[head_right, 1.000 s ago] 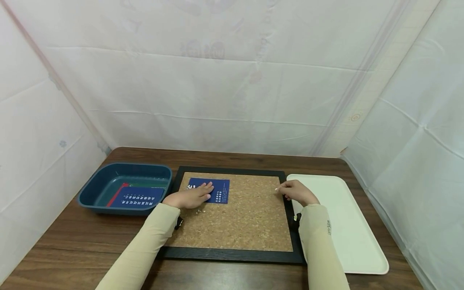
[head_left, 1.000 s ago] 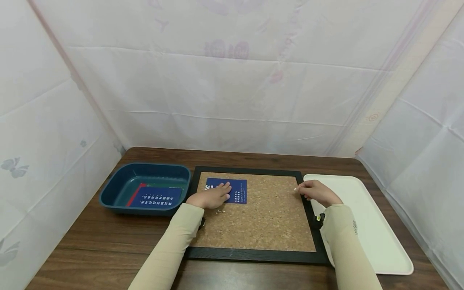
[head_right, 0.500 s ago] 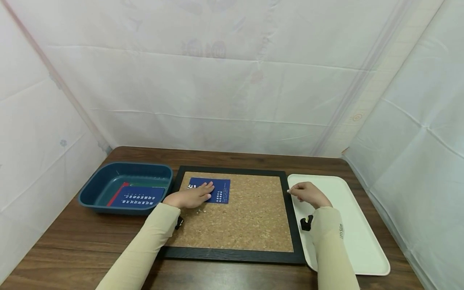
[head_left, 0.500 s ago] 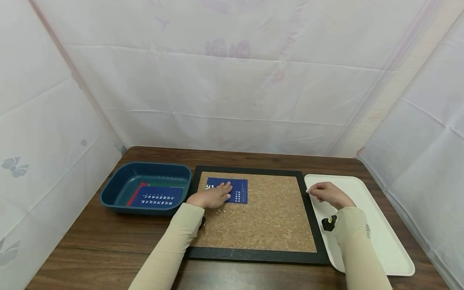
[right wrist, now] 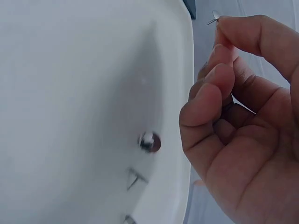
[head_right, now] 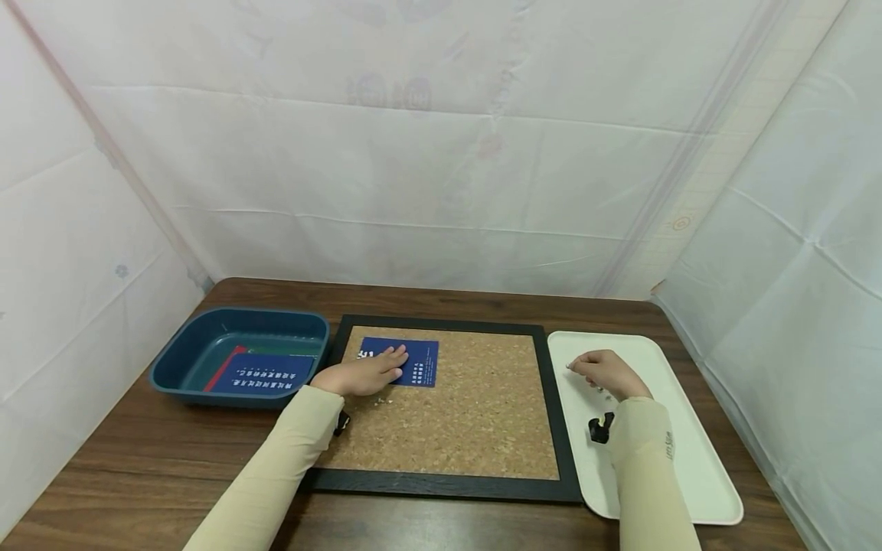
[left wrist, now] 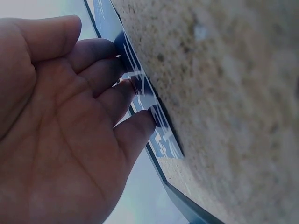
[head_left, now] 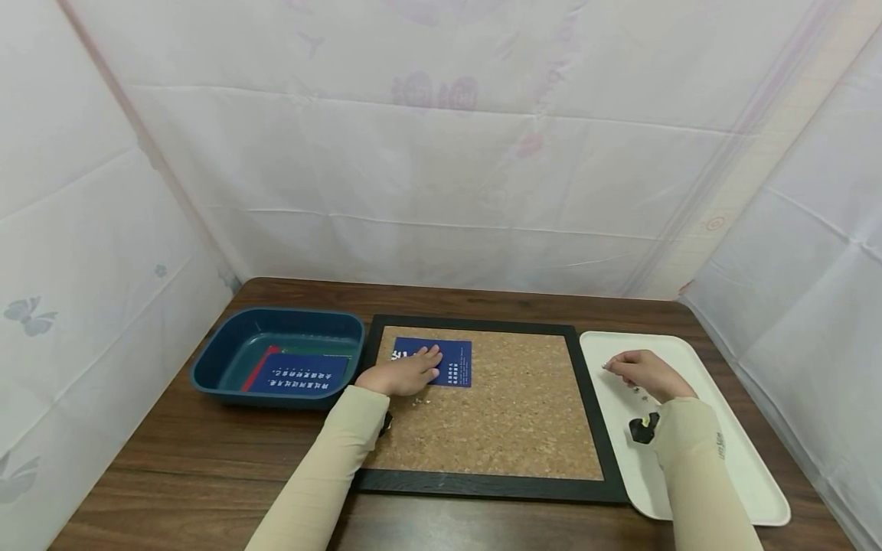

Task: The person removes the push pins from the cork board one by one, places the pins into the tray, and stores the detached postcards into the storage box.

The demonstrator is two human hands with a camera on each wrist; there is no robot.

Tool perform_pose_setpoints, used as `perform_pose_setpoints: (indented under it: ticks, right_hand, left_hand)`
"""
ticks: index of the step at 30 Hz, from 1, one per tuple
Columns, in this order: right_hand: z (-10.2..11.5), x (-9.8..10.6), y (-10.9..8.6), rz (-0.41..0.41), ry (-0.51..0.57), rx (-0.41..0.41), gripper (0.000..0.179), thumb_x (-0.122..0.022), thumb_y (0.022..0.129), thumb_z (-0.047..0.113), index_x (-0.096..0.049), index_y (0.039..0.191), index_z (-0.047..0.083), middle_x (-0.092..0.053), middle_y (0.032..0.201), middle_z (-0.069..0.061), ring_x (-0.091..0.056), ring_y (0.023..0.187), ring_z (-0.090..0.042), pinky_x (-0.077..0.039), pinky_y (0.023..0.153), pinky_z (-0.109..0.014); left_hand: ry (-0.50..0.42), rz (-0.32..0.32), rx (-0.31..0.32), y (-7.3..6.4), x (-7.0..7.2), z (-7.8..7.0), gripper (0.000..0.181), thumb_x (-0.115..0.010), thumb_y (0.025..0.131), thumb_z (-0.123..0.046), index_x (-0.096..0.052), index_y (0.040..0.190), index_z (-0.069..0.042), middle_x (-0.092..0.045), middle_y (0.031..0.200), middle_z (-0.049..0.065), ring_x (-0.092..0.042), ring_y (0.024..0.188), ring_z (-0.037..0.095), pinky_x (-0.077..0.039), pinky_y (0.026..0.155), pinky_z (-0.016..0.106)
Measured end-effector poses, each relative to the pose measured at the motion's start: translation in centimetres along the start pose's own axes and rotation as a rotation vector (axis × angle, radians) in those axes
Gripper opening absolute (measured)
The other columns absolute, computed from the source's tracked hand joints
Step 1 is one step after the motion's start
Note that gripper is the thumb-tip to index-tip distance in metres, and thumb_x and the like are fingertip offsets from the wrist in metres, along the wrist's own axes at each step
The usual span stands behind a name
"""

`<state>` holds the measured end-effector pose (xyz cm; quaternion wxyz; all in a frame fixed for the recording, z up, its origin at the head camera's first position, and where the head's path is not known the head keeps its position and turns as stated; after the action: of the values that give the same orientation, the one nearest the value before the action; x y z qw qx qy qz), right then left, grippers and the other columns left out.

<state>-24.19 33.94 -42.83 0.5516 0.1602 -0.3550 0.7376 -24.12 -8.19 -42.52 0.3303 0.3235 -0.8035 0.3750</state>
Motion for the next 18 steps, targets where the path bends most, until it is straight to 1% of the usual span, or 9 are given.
perform_pose_setpoints:
  ticks: [6,11,18]
  right_hand:
    - [-0.7,0.4,-0.4,-0.006,0.005,-0.018,0.035,-0.051,0.100,0.027,-0.061,0.109,-0.005,-0.047,0.073,0.001,-0.047,0.077,-0.015,-0.044,0.070,-0.030]
    - [-1.4,0.7,-0.7,-0.011,-0.001,-0.042,0.035,-0.051,0.099,0.027,-0.061,0.108,-0.006,-0.048,0.072,0.001,-0.046,0.077,-0.016,-0.041,0.070,-0.030]
    - [-2.4,1.0,-0.8,-0.024,-0.007,-0.069,0.029,-0.050,0.100,0.026,-0.061,0.096,-0.001,-0.046,0.066,0.002,-0.047,0.073,-0.015,-0.039,0.069,-0.030]
  left_hand:
    - [0.009,-0.001,0.003,0.0,0.0,0.0,0.052,-0.031,0.107,-0.025,-0.021,0.153,-0.006,-0.011,0.162,0.011,-0.008,0.150,0.029,-0.014,0.121,0.048]
    - [0.014,0.003,0.003,-0.1,0.1,0.0,0.052,-0.031,0.107,-0.026,-0.021,0.153,-0.006,-0.010,0.162,0.011,-0.007,0.150,0.029,-0.014,0.121,0.047]
    - [0.024,0.000,0.007,0.0,0.0,0.0,0.052,-0.032,0.106,-0.027,-0.021,0.153,-0.006,-0.011,0.162,0.010,-0.008,0.150,0.028,-0.015,0.121,0.046]
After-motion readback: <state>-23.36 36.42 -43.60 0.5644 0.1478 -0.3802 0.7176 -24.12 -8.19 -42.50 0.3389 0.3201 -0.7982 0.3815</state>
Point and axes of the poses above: each hand's wrist, its own y-axis towards the middle knuckle, its own x-axis out of the back of the hand, z = x × y, the point moved 2 cm from there along y, towards the middle knuckle
